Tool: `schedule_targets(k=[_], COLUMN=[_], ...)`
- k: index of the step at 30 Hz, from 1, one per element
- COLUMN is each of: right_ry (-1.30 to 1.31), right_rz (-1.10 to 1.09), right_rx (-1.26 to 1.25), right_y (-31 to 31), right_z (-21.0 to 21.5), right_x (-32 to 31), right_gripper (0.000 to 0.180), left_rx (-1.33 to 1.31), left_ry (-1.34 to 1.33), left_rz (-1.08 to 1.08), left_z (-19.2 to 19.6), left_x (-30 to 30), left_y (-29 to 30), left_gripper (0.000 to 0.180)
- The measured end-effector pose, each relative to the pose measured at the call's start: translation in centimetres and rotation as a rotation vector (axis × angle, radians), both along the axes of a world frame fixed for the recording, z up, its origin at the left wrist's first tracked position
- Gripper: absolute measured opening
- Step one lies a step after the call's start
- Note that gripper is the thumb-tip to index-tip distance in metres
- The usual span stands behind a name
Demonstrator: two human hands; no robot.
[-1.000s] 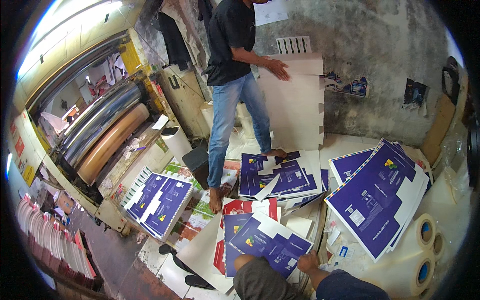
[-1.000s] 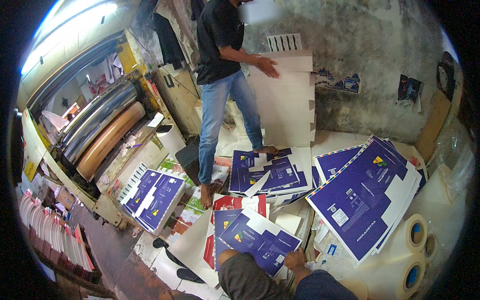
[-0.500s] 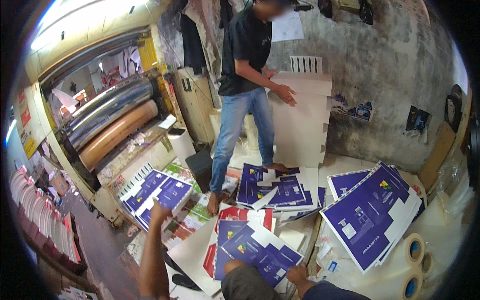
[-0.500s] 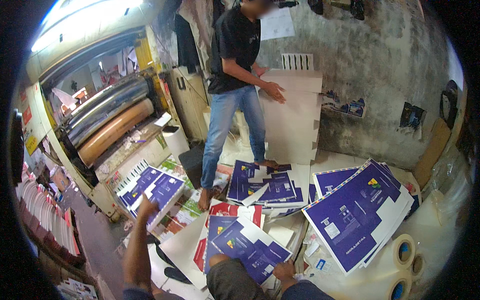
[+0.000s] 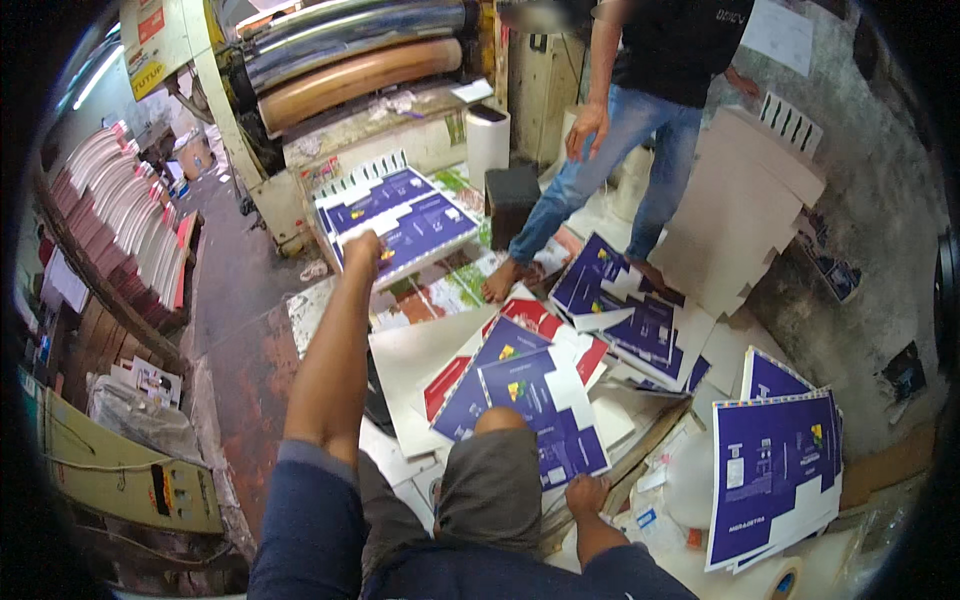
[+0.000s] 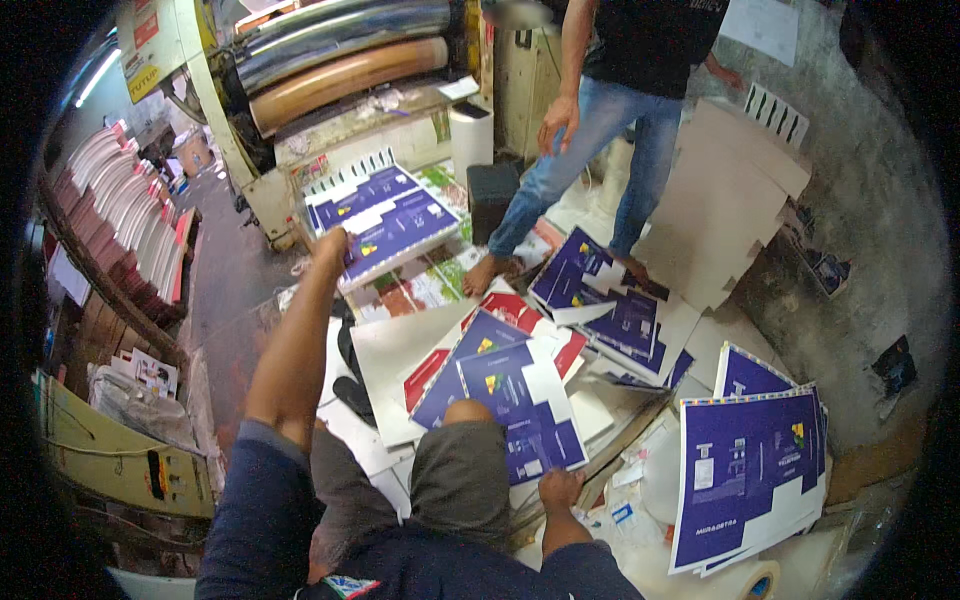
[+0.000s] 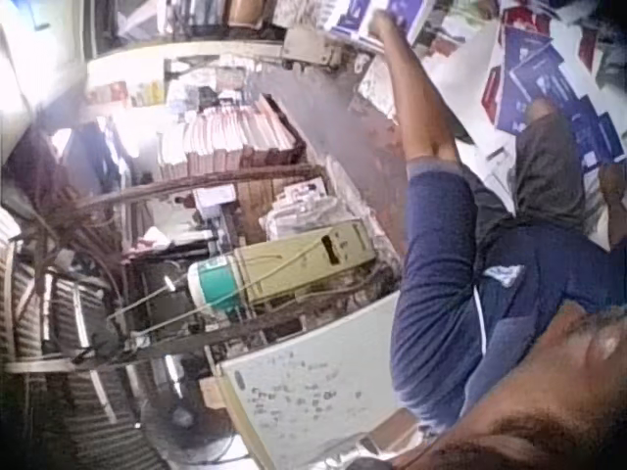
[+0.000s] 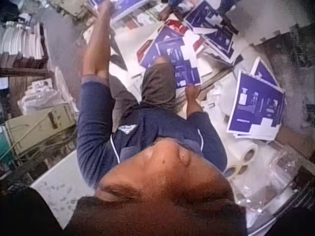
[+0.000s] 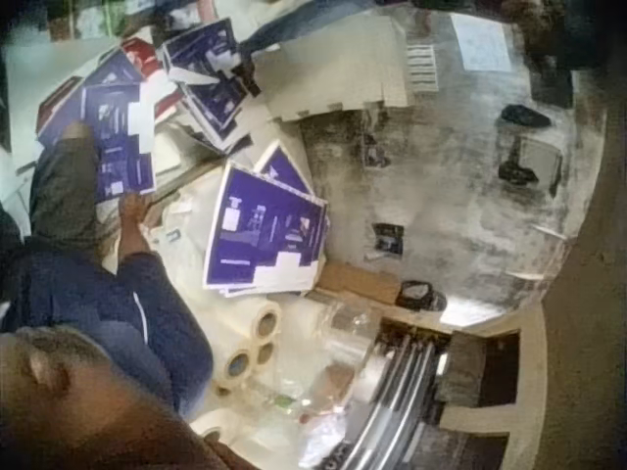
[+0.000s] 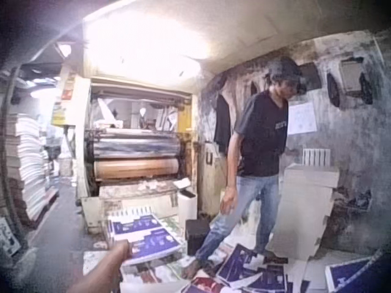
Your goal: The person sits on the floor in a factory setting, handling large printed cardboard sheets. They fold the sheets into box shapes and use a white marker to make marks on the flaps. The person stacks the finished boxes and occasionally interacts with a coworker who is also assembling boxes nearby.
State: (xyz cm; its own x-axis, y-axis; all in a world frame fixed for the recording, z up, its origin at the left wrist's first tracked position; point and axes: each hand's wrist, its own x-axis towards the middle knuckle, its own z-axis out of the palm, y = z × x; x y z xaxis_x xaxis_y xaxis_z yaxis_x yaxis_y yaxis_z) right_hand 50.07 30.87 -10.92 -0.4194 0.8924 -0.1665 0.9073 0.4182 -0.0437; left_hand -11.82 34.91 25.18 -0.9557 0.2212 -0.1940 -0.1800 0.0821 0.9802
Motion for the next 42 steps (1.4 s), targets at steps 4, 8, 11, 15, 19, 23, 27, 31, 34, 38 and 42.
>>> schedule_targets(k=[4,8,11,15,19,23,27,31,34,38,42], right_ry=[-0.010,-0.096,-0.066,-0.029,-0.001,0.021,0.007,-0.101,-0.097,-0.086,-0.111], right_rz=[-0.077,-0.009,-0.030,-0.038,-0.069,-0.098,-0.112,-0.129,-0.080,-0.054,-0.135], right_rx=[-0.050,-0.053,-0.064,-0.031,0.000,0.060,-0.004,0.007,-0.136,-0.078,-0.329], right_y=[1.2,1.9,2.0,1.6,1.9,0.9,1.2,1.5,1.5,2.1,4.0], right_z=[2.5,2.2,2.4,2.4,2.3,0.4,0.6,0.9,0.0,-1.2,-0.3], right_x=[-0.2,0.9,-0.2,-0.1,0.1,0.7,0.3,-0.4,-0.8,-0.7,0.1], right_gripper=[0.030,0.030,0.030,0.032,0.032,0.034,0.036,0.032,0.036,0.024,0.030], left_rx=[-0.187,-0.144,-0.306,-0.374,-0.374,0.162,0.207,-0.110,-0.323,-0.773,-1.015], left_ry=[0.315,0.358,0.426,0.312,0.414,0.314,0.421,0.458,0.462,0.512,1.068], left_rz=[-0.501,-1.030,-1.187,-1.315,-1.047,-0.501,-0.649,-0.810,-0.750,-0.870,-1.152], left_z=[-4.1,-9.8,-11.8,-18.9,-16.4,-8.1,-2.2,-8.7,-16.4,-29.4,-22.9], left_x=[5.2,14.6,22.2,27.2,23.8,13.2,8.5,4.4,1.9,2.8,15.2], left_y=[1.0,0.3,-3.7,-6.4,-4.5,0.5,-1.6,-7.1,-14.3,-24.3,-20.8], left_gripper=[0.030,0.021,0.046,0.070,0.090,0.092,0.059,0.045,0.042,0.041,0.053])
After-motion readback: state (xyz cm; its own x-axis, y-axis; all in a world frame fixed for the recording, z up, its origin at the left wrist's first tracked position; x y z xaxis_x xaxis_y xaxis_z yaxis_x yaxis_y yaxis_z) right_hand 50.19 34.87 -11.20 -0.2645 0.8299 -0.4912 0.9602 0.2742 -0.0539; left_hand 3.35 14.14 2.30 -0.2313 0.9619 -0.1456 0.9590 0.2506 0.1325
